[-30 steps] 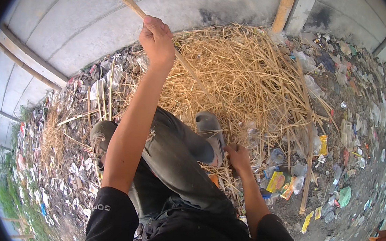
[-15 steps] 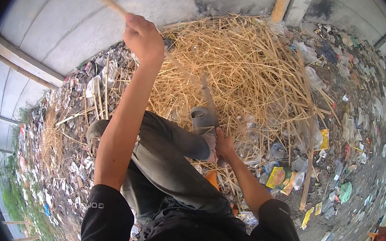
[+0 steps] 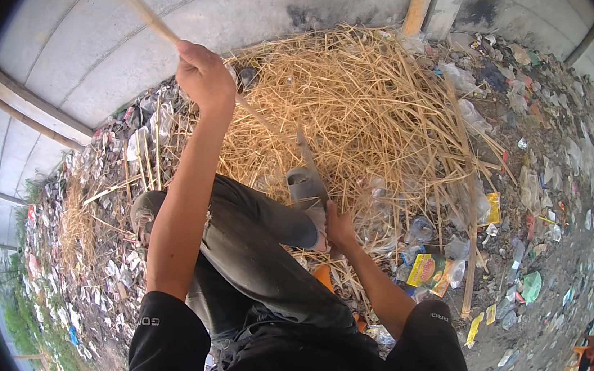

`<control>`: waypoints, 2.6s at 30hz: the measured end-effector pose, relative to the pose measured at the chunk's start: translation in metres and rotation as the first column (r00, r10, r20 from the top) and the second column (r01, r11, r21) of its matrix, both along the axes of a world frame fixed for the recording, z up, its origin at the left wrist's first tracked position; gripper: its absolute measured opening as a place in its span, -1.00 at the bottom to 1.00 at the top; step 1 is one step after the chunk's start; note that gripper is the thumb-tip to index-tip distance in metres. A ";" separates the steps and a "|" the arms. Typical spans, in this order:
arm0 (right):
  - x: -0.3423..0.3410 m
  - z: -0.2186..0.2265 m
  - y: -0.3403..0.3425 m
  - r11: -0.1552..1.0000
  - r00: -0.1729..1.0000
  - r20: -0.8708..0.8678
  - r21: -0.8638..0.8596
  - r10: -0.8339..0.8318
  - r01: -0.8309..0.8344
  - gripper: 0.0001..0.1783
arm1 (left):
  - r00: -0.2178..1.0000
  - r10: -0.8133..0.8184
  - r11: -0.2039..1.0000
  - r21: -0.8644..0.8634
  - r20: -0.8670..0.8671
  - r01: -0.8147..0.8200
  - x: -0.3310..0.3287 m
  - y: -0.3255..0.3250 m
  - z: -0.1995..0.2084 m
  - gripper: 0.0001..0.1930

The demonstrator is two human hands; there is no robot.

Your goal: The person sits on a bed of straw and uses a blue utility knife to shave the surface of a long, thin bamboo stick. They hold the stick with their left hand and scrape along its length with the knife in their right hand, removing thin strips of material.

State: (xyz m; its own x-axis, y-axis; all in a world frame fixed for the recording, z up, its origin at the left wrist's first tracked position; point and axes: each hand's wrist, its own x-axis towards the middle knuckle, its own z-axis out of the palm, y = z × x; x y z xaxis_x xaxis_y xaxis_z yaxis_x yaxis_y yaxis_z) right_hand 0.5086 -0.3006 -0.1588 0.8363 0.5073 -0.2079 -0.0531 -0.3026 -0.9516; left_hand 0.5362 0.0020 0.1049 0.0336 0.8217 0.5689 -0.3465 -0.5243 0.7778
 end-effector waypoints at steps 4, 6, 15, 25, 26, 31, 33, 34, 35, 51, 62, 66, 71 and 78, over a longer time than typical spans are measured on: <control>0.019 0.067 0.018 0.988 0.953 -0.281 0.064 -0.114 0.137 -0.23 | 0.997 -0.026 1.000 0.016 0.068 0.025 -0.001 -0.002 -0.004 -0.37; 0.029 0.134 0.029 0.943 0.980 -0.182 0.304 -0.083 0.137 -0.25 | 0.997 -0.044 0.999 -0.014 0.065 0.045 -0.009 0.006 -0.005 -0.37; -0.012 -0.030 -0.010 0.994 0.992 0.124 -0.111 0.024 -0.010 -0.33 | 0.998 -0.044 0.999 -0.006 0.051 0.044 0.003 -0.011 -0.005 -0.38; -0.018 0.125 0.041 0.835 0.995 0.056 0.549 -0.083 0.038 -0.32 | 0.999 -0.011 1.000 0.003 0.034 0.011 0.010 -0.003 -0.002 -0.37; -0.017 0.121 0.043 0.785 0.989 0.102 0.619 -0.104 0.019 -0.32 | 0.999 -0.006 1.000 -0.019 0.039 0.007 0.009 -0.004 -0.001 -0.37; -0.009 -0.045 0.022 0.983 0.983 -0.144 -0.163 -0.111 0.087 -0.28 | 1.000 -0.017 1.000 -0.005 0.002 0.017 0.009 -0.008 -0.004 -0.36; -0.003 -0.050 0.027 0.943 0.939 -0.300 -0.325 -0.169 0.066 -0.29 | 1.000 -0.022 1.000 0.002 0.018 0.022 0.004 -0.001 -0.007 -0.36; -0.003 -0.046 0.032 0.959 0.950 -0.254 -0.259 -0.180 0.112 -0.30 | 0.999 -0.022 1.000 -0.006 0.034 0.022 -0.001 0.003 -0.009 -0.36; -0.002 -0.043 0.036 0.969 0.958 -0.209 -0.189 -0.196 0.157 -0.30 | 0.998 -0.024 1.000 -0.015 0.051 0.025 -0.003 0.008 -0.008 -0.35; 0.057 -0.028 -0.005 0.863 0.994 0.088 -0.495 -0.071 0.106 -0.30 | 0.883 -0.137 0.990 0.100 0.449 0.103 -0.195 -0.009 0.158 -0.43; 0.043 0.042 -0.042 0.939 0.946 -0.174 0.163 -0.275 0.303 -0.41 | 0.423 -0.649 0.735 0.376 0.633 0.564 -0.338 0.053 0.146 -0.55; 0.039 0.086 -0.027 0.870 0.922 -0.321 0.365 -0.216 0.331 -0.51 | 0.307 -0.654 0.698 0.396 0.691 0.596 -0.371 0.064 0.130 -0.57; 0.031 0.152 -0.009 0.742 0.880 -0.475 0.590 0.001 0.318 -0.50 | 0.204 -0.624 0.708 0.435 0.754 0.557 -0.412 0.069 0.107 -0.55; 0.015 0.219 0.011 0.652 0.934 -0.357 0.713 0.022 0.258 -0.55 | 0.123 -0.555 0.729 0.410 0.823 0.549 -0.436 0.068 0.082 -0.53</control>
